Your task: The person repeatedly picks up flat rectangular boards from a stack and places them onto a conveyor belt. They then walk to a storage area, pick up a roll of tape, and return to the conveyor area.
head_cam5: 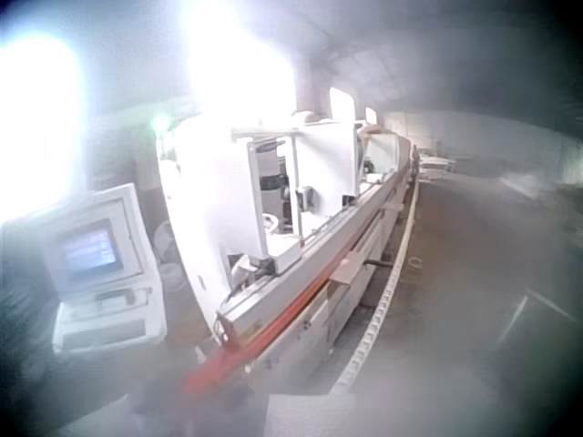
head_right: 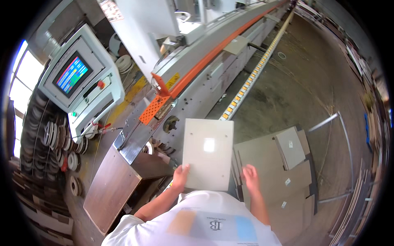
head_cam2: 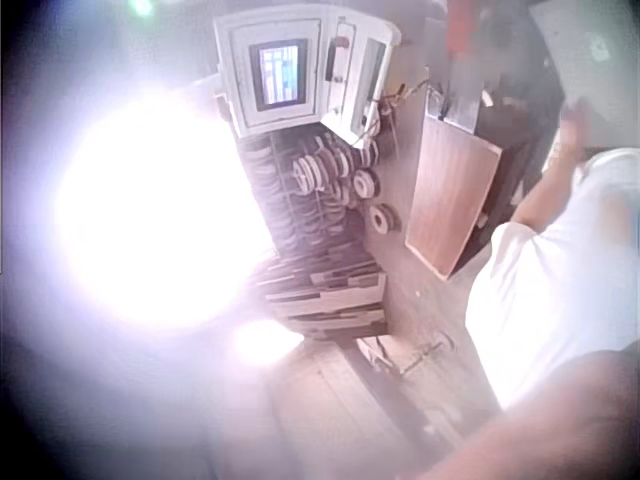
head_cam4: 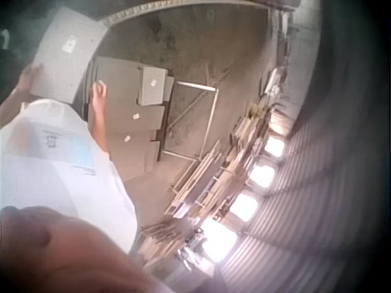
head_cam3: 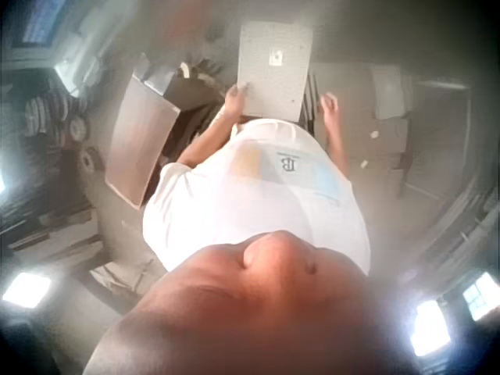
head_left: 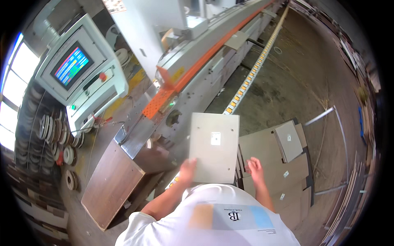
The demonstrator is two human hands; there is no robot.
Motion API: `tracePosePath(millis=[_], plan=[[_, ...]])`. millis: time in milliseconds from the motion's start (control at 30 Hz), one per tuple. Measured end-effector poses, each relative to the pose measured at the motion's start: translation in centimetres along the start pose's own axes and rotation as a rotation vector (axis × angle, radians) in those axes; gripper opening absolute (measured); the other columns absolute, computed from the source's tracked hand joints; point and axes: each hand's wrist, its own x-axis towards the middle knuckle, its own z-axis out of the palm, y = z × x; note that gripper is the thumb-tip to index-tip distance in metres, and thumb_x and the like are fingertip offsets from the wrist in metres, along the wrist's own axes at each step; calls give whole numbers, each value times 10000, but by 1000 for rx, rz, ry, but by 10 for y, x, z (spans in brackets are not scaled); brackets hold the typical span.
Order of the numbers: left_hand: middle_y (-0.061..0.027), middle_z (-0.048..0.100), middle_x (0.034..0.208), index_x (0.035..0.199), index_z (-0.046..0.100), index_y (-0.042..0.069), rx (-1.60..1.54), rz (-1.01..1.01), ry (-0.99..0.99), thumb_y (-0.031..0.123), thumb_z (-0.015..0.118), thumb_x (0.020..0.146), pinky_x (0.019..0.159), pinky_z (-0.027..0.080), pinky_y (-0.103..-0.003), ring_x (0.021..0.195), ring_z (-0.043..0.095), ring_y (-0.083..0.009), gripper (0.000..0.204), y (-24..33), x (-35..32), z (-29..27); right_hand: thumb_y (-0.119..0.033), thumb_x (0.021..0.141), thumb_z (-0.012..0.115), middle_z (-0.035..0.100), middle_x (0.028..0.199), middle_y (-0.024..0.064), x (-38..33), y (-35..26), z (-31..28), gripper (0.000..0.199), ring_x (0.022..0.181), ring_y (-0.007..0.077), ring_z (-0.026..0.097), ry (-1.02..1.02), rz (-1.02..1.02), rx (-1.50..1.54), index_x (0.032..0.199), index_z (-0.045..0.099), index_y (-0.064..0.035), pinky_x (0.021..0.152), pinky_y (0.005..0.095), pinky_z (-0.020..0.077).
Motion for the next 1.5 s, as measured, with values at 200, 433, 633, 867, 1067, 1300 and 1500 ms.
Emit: tracePosePath(millis=[200, 433, 633, 867, 1067, 1300, 1500], plan=[[-96, 662, 1021, 1163, 642, -31, -340, -59, 193, 361, 577, 1049, 825, 533, -381, 930, 628, -183, 413, -8, 29, -58, -219, 984, 697, 723, 1063, 94, -18, 59, -20, 360, 863, 169, 707, -56, 142, -196, 1286, 585, -60, 714, 316, 564], [-125, 635, 1110, 1254, 578, -17, -724, -82, 378, 329, 585, 1041, 801, 510, -379, 953, 603, -211, 407, -26, 74, -91, -221, 947, 740, 694, 933, 50, -14, 134, -84, 304, 794, 162, 699, -192, 110, -389, 1180, 626, -63, 632, 322, 550], [-151, 623, 1297, 1384, 515, 7, -868, -104, 423, 339, 538, 1072, 990, 526, -513, 1181, 636, -320, 456, -9, 104, -99, -240, 931, 752, 723, 953, 73, -29, 162, -110, 293, 795, 213, 727, -116, 237, -327, 1151, 649, -75, 624, 334, 544], [-149, 614, 1296, 1374, 506, -3, -878, -62, 328, 311, 521, 1083, 978, 534, -534, 1150, 640, -334, 429, 8, 124, -79, -191, 951, 708, 714, 970, 111, -48, 158, -115, 226, 828, 247, 717, -31, 319, -269, 1103, 637, -40, 707, 387, 600], [-134, 592, 1321, 1412, 473, 5, -910, -91, 297, 316, 517, 1087, 979, 538, -532, 1186, 623, -323, 452, 55, 160, -35, -189, 943, 722, 730, 984, 124, -52, 178, -123, 259, 852, 245, 722, -29, 357, -246, 1131, 649, -27, 706, 376, 597], [-145, 577, 1435, 1458, 474, 22, -1055, -168, 82, 378, 464, 1106, 1098, 457, -569, 1297, 568, -372, 500, 76, 222, 5, -285, 946, 733, 741, 864, 76, -38, 185, -132, 252, 761, 185, 696, 56, 452, -279, 1035, 721, -49, 664, 353, 562], [-98, 657, 1298, 1332, 563, 42, -650, -178, -41, 456, 443, 1103, 933, 556, -468, 1173, 633, -284, 488, 111, 217, 42, -306, 941, 710, 716, 762, 53, -21, 204, -153, 255, 689, 152, 653, 116, 329, -316, 860, 742, -67, 620, 349, 509]])
